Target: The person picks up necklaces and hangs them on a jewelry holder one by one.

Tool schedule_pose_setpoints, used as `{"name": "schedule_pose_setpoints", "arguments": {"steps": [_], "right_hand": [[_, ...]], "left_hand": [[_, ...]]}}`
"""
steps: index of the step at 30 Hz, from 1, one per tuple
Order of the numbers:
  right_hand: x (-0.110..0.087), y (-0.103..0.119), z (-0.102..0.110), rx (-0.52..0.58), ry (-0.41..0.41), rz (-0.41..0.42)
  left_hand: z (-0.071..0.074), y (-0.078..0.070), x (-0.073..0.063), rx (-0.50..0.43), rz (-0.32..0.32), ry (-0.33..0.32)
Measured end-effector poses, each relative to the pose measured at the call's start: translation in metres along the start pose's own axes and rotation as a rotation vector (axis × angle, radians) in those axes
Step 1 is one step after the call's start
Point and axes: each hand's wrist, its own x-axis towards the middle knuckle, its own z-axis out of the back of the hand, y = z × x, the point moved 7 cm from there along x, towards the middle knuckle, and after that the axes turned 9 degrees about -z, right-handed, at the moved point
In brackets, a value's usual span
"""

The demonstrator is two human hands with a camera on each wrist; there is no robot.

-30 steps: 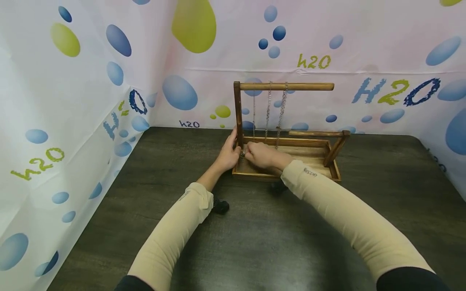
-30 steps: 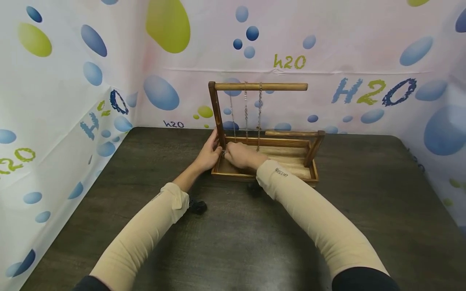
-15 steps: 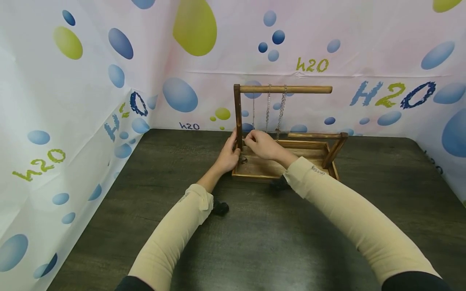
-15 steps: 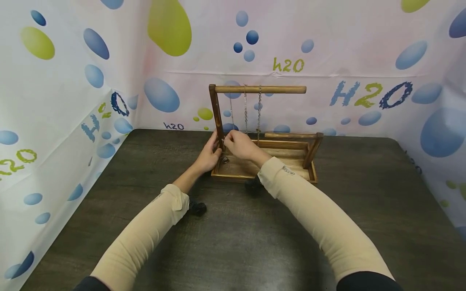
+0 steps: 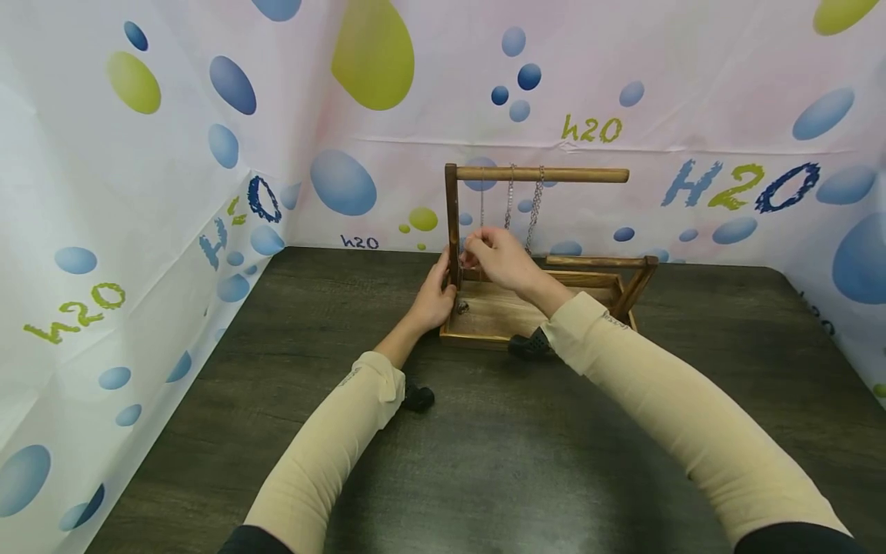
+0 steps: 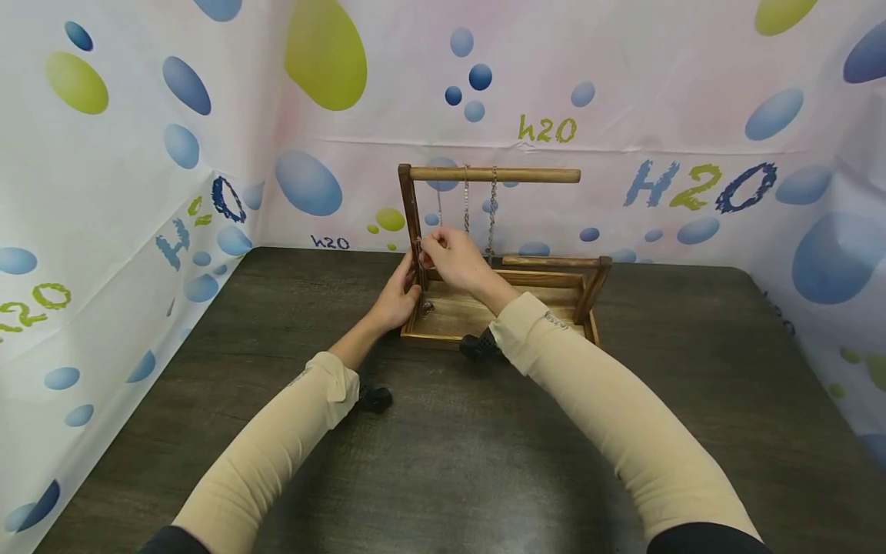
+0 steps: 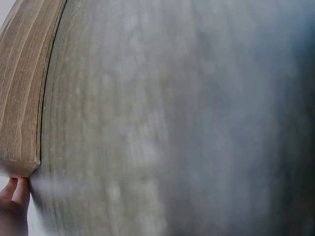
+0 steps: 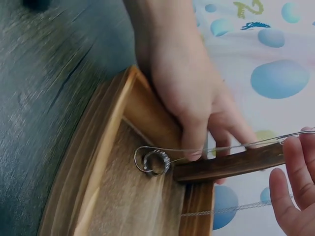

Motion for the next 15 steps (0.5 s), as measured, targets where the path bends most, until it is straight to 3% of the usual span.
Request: {"name": "schedule_pose_setpoints", "arguments": {"steps": [6, 15], "right_hand": [[-0.002, 0.012, 0.005, 0.134, -0.016, -0.002], [-0.004, 0.029, 0.011, 0.206, -0.024, 0.030]], "left_hand": [[0.000, 0.000, 0.000, 0.005, 0.006, 0.006], [0.000, 0.002, -0.001, 0.011, 0.022, -0.005]]}}
